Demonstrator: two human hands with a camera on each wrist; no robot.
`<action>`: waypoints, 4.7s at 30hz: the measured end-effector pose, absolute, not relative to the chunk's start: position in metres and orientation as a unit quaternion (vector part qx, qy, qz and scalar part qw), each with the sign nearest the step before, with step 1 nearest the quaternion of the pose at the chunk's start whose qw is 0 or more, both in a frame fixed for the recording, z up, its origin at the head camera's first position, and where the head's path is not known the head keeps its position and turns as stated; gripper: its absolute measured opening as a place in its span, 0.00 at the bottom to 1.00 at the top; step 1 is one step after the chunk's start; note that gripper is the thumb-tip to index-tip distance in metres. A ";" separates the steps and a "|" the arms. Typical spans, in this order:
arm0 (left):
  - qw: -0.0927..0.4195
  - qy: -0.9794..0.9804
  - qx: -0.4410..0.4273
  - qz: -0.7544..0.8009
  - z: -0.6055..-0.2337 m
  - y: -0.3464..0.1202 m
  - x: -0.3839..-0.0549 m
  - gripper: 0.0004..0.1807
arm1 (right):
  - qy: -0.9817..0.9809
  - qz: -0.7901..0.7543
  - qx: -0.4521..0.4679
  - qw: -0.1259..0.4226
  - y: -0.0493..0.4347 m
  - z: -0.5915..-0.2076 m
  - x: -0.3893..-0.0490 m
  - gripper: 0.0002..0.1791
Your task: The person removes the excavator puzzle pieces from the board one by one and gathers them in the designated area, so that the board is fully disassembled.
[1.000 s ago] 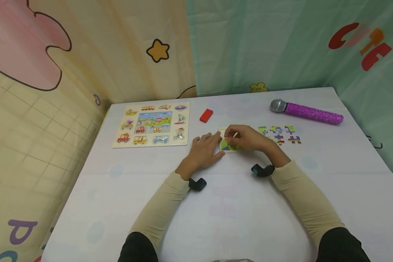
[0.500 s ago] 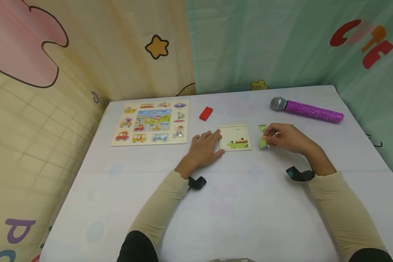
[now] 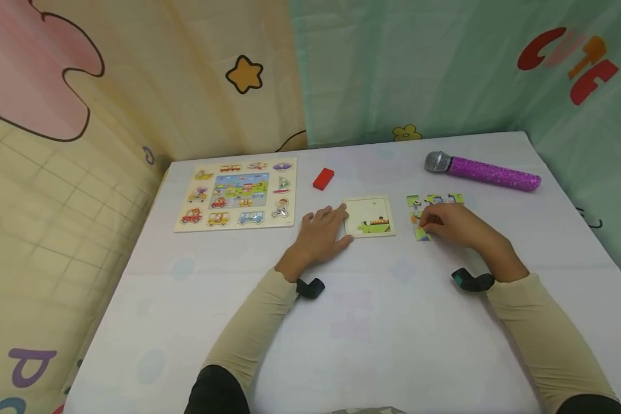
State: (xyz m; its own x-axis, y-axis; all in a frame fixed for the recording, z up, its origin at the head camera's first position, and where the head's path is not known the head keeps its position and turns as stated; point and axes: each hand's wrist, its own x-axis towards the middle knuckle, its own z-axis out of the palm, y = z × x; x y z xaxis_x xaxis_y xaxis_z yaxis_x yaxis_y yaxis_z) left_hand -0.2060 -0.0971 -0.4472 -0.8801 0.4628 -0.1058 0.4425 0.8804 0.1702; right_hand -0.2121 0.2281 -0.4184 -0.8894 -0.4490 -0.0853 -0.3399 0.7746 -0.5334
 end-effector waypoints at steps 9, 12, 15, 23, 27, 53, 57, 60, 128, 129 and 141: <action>0.073 0.967 0.234 0.071 -0.448 -0.097 -0.207 0.35 | 0.943 -0.232 -0.212 0.110 0.221 -0.415 -0.210 0.02; 0.074 0.967 0.233 0.071 -0.448 -0.098 -0.207 0.36 | 0.943 -0.227 -0.217 0.104 0.220 -0.414 -0.210 0.02; 0.075 0.968 0.230 0.071 -0.448 -0.098 -0.206 0.36 | 0.942 -0.231 -0.222 0.101 0.219 -0.414 -0.210 0.02; 0.072 0.967 0.231 0.074 -0.449 -0.100 -0.205 0.36 | 0.936 -0.253 -0.224 0.095 0.215 -0.410 -0.209 0.03; 0.069 0.966 0.235 0.078 -0.452 -0.096 -0.207 0.36 | 0.927 -0.267 -0.252 0.080 0.204 -0.407 -0.206 0.08; 0.076 0.967 0.234 0.061 -0.449 -0.098 -0.205 0.35 | 0.910 -0.247 -0.303 0.138 0.125 -0.425 -0.231 0.20; 0.076 0.967 0.235 0.061 -0.448 -0.098 -0.205 0.35 | 0.905 -0.259 -0.311 0.133 0.128 -0.425 -0.230 0.20; 0.078 0.967 0.235 0.063 -0.448 -0.098 -0.205 0.35 | 0.899 -0.265 -0.324 0.130 0.132 -0.422 -0.230 0.19; 0.072 0.966 0.234 0.085 -0.453 -0.099 -0.206 0.35 | 0.945 -0.279 -0.132 0.112 0.275 -0.423 -0.196 0.07; 0.072 0.966 0.233 0.085 -0.453 -0.099 -0.206 0.35 | 0.944 -0.284 -0.124 0.117 0.275 -0.422 -0.196 0.09; 0.080 0.967 0.230 0.080 -0.448 -0.098 -0.207 0.35 | 0.906 -0.331 -0.248 0.089 0.223 -0.402 -0.216 0.13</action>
State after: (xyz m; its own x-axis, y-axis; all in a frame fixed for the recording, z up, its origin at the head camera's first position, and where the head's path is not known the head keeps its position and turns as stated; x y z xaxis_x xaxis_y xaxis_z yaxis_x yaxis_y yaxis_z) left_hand -0.2067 -0.0980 -0.4484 -0.8813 0.4577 -0.1175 0.4320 0.8811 0.1923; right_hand -0.2157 0.2232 -0.4023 -0.8607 -0.5092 0.0025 -0.3909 0.6576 -0.6441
